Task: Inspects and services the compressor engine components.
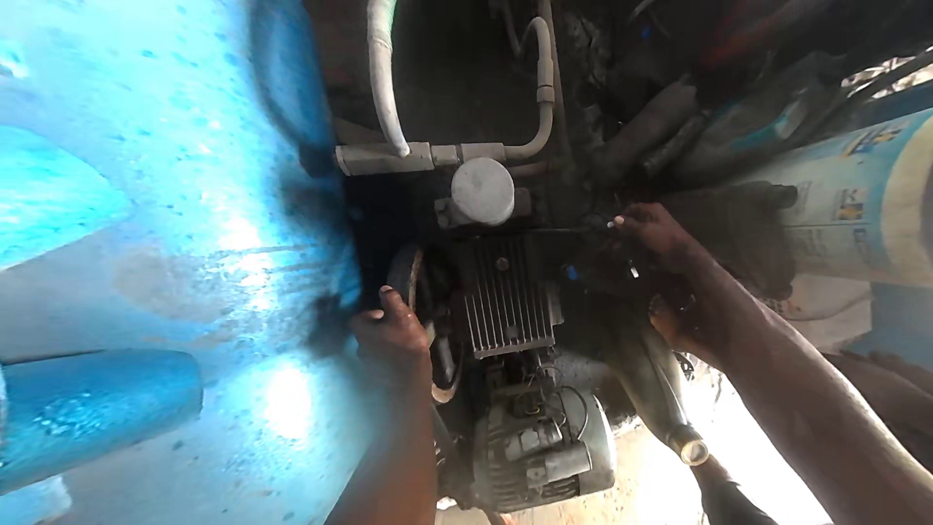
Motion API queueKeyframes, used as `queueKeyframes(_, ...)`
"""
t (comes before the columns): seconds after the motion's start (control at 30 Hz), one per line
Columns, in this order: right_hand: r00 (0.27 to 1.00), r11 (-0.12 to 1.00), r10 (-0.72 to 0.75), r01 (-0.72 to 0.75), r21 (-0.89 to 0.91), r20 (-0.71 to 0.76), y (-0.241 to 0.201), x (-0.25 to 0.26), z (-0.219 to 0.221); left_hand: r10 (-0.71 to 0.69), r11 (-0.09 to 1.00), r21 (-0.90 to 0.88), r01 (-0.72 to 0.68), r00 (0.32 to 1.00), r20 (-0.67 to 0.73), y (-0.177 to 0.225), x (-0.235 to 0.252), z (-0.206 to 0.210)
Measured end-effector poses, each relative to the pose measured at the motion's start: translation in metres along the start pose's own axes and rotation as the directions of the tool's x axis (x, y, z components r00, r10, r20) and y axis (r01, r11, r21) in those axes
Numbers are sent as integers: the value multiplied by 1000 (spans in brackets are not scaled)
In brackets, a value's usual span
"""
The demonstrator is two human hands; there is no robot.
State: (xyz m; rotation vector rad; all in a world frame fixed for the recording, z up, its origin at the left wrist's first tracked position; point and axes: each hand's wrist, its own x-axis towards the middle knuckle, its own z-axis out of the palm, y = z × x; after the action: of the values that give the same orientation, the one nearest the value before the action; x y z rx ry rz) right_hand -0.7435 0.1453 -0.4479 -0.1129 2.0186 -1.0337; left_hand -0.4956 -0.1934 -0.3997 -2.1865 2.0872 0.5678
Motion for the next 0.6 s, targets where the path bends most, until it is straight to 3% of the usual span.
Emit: queueKeyframes(0.6,998,996,66,-66,60,1,0,2,4,11,1000,-21,-11,1000,-1,-2,0,1)
